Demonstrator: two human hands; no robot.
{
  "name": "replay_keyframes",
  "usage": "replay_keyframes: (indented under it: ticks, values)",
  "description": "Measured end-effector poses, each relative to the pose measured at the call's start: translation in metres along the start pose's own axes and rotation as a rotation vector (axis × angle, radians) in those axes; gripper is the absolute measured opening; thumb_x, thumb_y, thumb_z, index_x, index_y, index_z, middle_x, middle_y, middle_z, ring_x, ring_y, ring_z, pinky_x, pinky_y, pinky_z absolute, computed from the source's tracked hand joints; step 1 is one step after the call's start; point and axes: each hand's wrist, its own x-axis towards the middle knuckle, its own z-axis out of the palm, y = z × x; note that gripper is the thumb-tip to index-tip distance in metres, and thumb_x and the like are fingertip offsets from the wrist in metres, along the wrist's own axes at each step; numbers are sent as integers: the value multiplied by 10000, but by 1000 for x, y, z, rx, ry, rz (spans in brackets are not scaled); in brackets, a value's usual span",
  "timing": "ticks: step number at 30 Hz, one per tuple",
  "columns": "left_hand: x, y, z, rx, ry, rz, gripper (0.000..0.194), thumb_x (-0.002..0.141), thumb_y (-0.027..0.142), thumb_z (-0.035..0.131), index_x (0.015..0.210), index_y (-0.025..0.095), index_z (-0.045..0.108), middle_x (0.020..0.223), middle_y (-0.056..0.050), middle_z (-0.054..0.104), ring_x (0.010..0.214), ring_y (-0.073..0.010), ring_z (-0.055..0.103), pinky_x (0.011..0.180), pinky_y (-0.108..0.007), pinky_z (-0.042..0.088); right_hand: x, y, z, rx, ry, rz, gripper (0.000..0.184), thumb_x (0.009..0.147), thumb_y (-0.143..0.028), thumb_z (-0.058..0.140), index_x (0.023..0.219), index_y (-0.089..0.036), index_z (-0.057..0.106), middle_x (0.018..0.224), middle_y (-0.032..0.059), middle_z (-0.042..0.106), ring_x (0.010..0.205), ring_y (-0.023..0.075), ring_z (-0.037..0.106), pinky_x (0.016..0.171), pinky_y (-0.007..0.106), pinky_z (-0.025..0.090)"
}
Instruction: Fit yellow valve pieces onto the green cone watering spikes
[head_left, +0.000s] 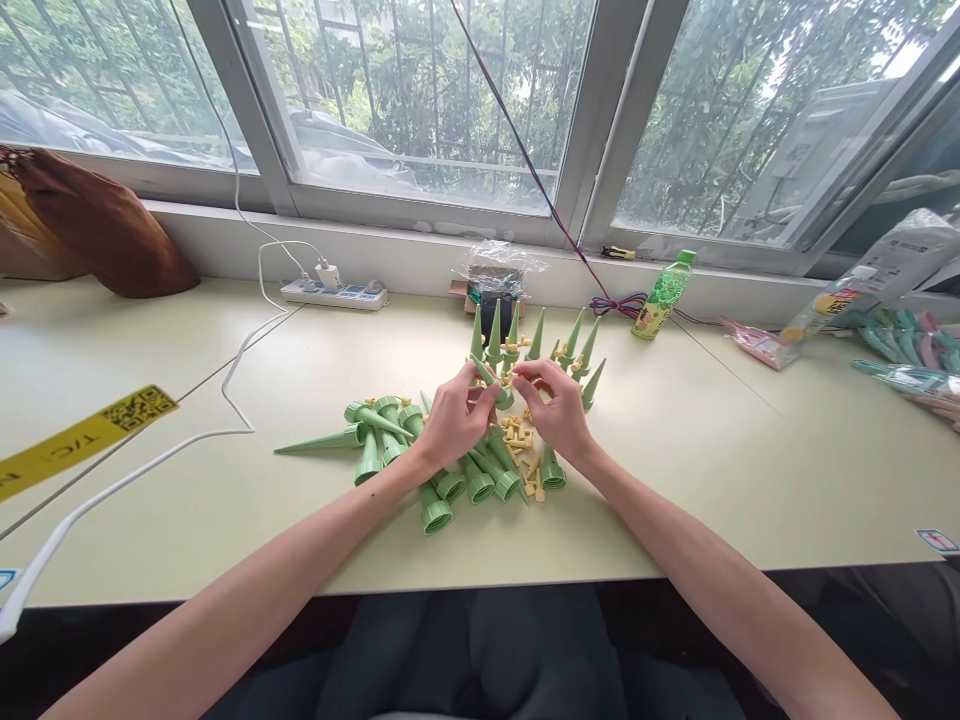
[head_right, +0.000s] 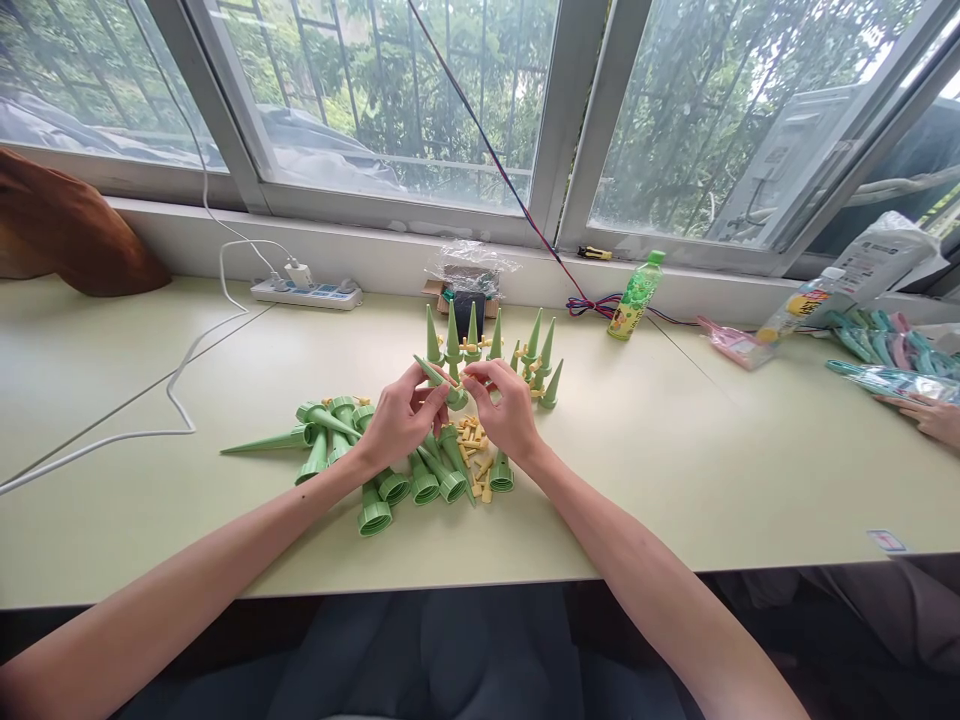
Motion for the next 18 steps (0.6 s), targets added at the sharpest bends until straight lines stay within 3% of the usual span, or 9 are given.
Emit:
replay_keyframes:
  ticks: [13, 18]
  values:
    - [-1, 2, 0, 52, -6, 76, 182, 938, 357, 537, 999, 186, 536, 634, 25, 504, 546, -113, 573, 453, -200, 472, -1, 2, 1, 28, -16, 49, 116, 913, -286, 587, 977, -216, 653, 886, 39, 668, 805, 163, 631, 729, 309, 527]
    - [0, -1, 0, 103, -15, 126, 182, 948, 358, 520, 1008, 187, 534, 752, -6, 566, 531, -88, 532, 446, -192, 434, -1, 2, 1, 37, -19, 66, 139, 901, -282, 597, 1002, -203, 649, 774, 12, 642, 720, 146, 604, 703, 299, 528]
